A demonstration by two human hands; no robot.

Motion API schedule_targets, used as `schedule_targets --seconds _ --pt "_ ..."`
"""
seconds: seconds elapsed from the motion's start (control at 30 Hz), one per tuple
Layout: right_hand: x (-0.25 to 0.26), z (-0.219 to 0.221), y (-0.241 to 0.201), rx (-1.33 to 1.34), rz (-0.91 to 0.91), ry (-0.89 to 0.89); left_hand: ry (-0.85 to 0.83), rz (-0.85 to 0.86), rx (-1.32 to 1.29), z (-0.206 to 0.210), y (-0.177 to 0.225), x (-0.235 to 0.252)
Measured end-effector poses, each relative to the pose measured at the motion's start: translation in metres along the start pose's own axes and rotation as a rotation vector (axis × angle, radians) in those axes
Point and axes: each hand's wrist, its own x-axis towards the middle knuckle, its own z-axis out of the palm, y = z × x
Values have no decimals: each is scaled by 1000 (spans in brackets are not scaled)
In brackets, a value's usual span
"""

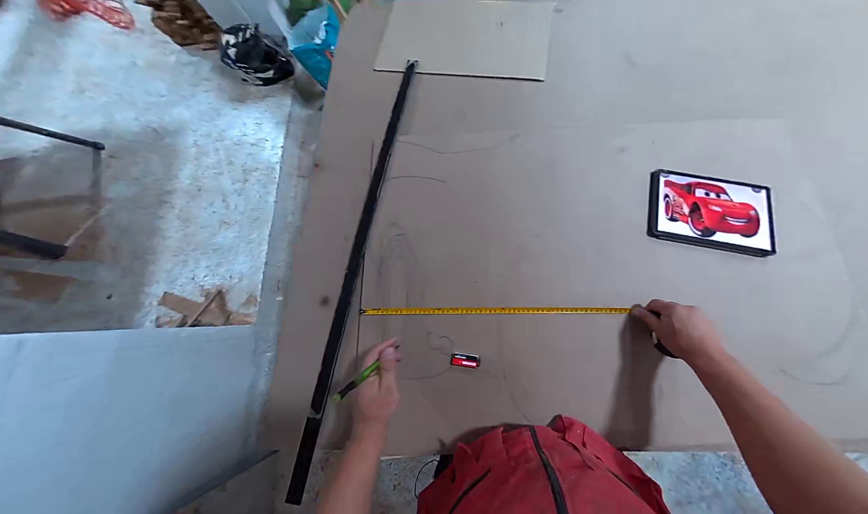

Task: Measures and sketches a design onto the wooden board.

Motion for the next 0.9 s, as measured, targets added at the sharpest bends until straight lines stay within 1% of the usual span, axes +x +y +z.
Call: schedule_targets --seconds 0.07,0.1,0.17,0.23,0.3,0.4,0.47,0.6,0.9 --pt "-3 5 34 -3 53 54 -164 -24 -30 29 33 8" --pt "-5 8 43 0 71 84 -232 -36 -65 45 49 11" --pt "-9 12 46 2 97 129 -332 -60 -167 79 77 13" --pt "-9 15 44 -9 112 141 -412 -54 -229 110 92 14" --pt "-8 15 45 -9 110 139 -446 -58 -208 136 101 18" --pt "-6 17 50 -9 105 128 -429 -53 -144 165 103 27" --pt "-7 18 52 8 98 131 -406 -35 -102 173 103 31" --pt "-8 17 52 40 69 154 -371 -50 -10 171 100 32" --pt "-7 17 51 48 88 149 -351 -61 32 175 101 30"
